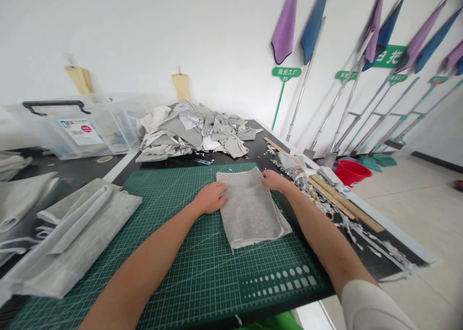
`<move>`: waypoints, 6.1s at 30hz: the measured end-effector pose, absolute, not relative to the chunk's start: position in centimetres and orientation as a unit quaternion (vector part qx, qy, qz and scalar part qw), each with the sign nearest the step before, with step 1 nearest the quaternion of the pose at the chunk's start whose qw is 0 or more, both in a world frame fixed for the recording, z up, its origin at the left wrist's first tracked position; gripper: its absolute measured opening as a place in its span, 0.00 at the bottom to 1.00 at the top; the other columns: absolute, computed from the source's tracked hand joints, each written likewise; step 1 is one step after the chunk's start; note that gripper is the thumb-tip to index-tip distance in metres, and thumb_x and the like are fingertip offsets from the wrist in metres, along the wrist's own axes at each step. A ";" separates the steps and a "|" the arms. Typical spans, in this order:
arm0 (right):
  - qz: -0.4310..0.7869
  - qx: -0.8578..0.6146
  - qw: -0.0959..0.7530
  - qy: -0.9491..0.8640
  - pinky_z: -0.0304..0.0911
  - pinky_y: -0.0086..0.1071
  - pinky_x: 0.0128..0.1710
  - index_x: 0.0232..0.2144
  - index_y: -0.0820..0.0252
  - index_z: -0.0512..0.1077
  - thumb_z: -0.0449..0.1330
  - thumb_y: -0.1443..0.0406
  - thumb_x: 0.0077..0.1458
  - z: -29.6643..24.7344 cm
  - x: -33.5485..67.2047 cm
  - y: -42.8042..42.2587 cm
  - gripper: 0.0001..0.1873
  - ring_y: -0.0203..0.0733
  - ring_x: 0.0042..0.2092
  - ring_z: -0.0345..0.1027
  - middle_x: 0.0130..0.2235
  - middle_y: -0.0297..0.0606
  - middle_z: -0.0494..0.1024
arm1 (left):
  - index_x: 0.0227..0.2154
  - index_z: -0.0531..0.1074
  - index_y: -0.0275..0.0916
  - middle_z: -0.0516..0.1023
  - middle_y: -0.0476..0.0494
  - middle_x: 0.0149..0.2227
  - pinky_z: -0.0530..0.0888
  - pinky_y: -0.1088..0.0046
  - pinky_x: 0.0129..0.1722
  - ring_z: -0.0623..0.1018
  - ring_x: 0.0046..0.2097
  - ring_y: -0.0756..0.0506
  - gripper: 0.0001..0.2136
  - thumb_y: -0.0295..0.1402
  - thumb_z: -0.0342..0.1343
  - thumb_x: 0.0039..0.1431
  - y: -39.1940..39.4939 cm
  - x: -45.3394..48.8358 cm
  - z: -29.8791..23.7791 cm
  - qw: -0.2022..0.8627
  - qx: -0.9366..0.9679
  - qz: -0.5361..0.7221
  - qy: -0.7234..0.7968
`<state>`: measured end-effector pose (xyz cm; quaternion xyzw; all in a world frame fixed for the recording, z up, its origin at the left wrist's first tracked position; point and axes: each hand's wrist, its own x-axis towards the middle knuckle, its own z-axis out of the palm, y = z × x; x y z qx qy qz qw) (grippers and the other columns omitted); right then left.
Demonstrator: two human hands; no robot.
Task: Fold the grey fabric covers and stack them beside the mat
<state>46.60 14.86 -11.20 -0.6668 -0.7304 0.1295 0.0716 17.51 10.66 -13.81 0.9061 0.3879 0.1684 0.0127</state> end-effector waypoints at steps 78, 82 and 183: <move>0.053 -0.544 0.023 -0.837 0.38 0.50 0.59 0.63 0.54 0.45 0.37 0.39 0.53 -13.4 44.0 11.9 0.42 0.53 0.65 0.36 0.65 0.41 0.43 | 0.62 0.46 0.40 0.43 0.39 0.65 0.37 0.46 0.59 0.45 0.65 0.39 0.33 0.54 0.32 0.59 10.3 17.9 -14.5 0.083 0.885 0.026 0.457; 0.051 -0.545 0.027 -0.836 0.39 0.51 0.59 0.63 0.53 0.45 0.37 0.39 0.53 -13.5 43.9 11.9 0.42 0.53 0.65 0.36 0.65 0.40 0.43 | 0.61 0.50 0.39 0.47 0.37 0.64 0.37 0.44 0.58 0.47 0.64 0.38 0.32 0.53 0.31 0.59 10.1 18.0 -14.3 0.057 0.873 0.046 0.483; 0.065 -0.589 0.082 -0.801 0.50 0.39 0.58 0.57 0.65 0.57 0.49 0.48 0.55 -13.0 46.7 13.3 0.34 0.50 0.59 0.54 0.58 0.49 0.62 | 0.53 0.64 0.41 0.63 0.42 0.58 0.47 0.58 0.61 0.58 0.61 0.44 0.22 0.46 0.39 0.62 4.7 22.1 -12.2 0.062 0.928 0.119 0.349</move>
